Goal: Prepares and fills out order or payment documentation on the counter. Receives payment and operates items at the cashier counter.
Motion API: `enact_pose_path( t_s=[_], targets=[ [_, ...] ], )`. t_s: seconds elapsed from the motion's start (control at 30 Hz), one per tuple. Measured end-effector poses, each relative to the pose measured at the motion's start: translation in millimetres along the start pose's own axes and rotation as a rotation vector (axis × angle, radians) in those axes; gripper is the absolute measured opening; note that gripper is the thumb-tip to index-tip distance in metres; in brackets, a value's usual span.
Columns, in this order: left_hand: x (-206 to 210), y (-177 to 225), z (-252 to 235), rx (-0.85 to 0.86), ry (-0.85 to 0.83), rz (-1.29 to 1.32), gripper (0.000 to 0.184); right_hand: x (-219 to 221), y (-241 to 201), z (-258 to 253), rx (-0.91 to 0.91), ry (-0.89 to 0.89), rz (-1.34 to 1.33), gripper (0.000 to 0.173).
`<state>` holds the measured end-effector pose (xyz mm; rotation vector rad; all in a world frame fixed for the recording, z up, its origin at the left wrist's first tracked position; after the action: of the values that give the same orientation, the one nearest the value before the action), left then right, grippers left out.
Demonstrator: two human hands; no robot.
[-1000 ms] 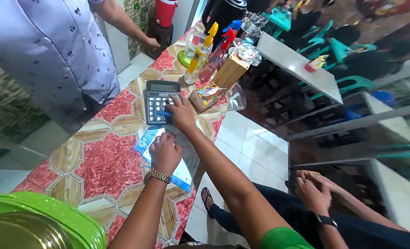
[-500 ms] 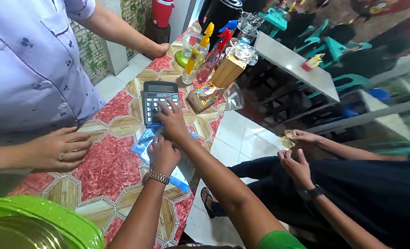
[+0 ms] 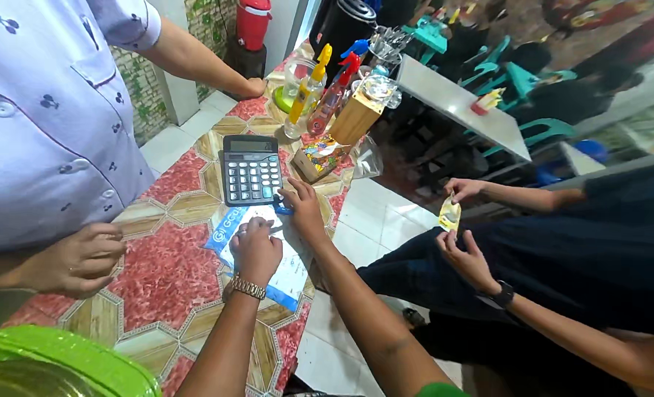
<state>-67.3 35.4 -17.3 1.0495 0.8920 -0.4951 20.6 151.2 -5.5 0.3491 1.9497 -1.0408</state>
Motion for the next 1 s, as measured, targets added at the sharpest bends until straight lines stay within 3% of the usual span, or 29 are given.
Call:
enact_pose_path(
  t_s=[0.13, 0.3, 0.37, 0.5, 0.63, 1.0],
  targets=[
    [-0.7, 0.3, 0.6, -0.001, -0.008, 0.008, 0.037, -2.2, -7.0, -1.7, 0.035, -0.064, -0.036, 0.035],
    [-3.7, 0.8, -0.4, 0.009, -0.041, 0.038, 0.039, -18.1, 7.8, 24.7, 0.196, 0.105, -0.914, 0.027],
    [-3.9, 1.1, -1.1, 0.023, -0.046, 0.035, 0.04, -15.1, 19.0, 42.0, 0.314, 0.157, -1.057, 0.036],
    [2.7, -0.8, -3.5, 0.03, -0.029, -0.005, 0.044, -16.4, 27.3, 62.2, 0.375, 0.128, -0.89, 0.029],
    [4.0, -1.6, -4.0, 0.026, -0.001, -0.012, 0.044, -15.8, 18.5, 64.6, 0.309, 0.031, -0.701, 0.03],
    [8.8, -0.8, -1.7, 0.019, -0.007, -0.048, 0.052, -16.7, 13.2, 82.8, 0.188, -0.015, -0.57, 0.034]
  ],
)
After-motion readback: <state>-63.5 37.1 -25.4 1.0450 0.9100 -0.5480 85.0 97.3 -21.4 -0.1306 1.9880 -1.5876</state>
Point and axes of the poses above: each hand's wrist, its own z-axis away from the middle knuckle, its own x-axis out of the palm, y = z × x, the point moved 7 cm from there along -z, towards the middle knuckle, and after that the axes turned 8 degrees about -z, right-handed, at the moved point
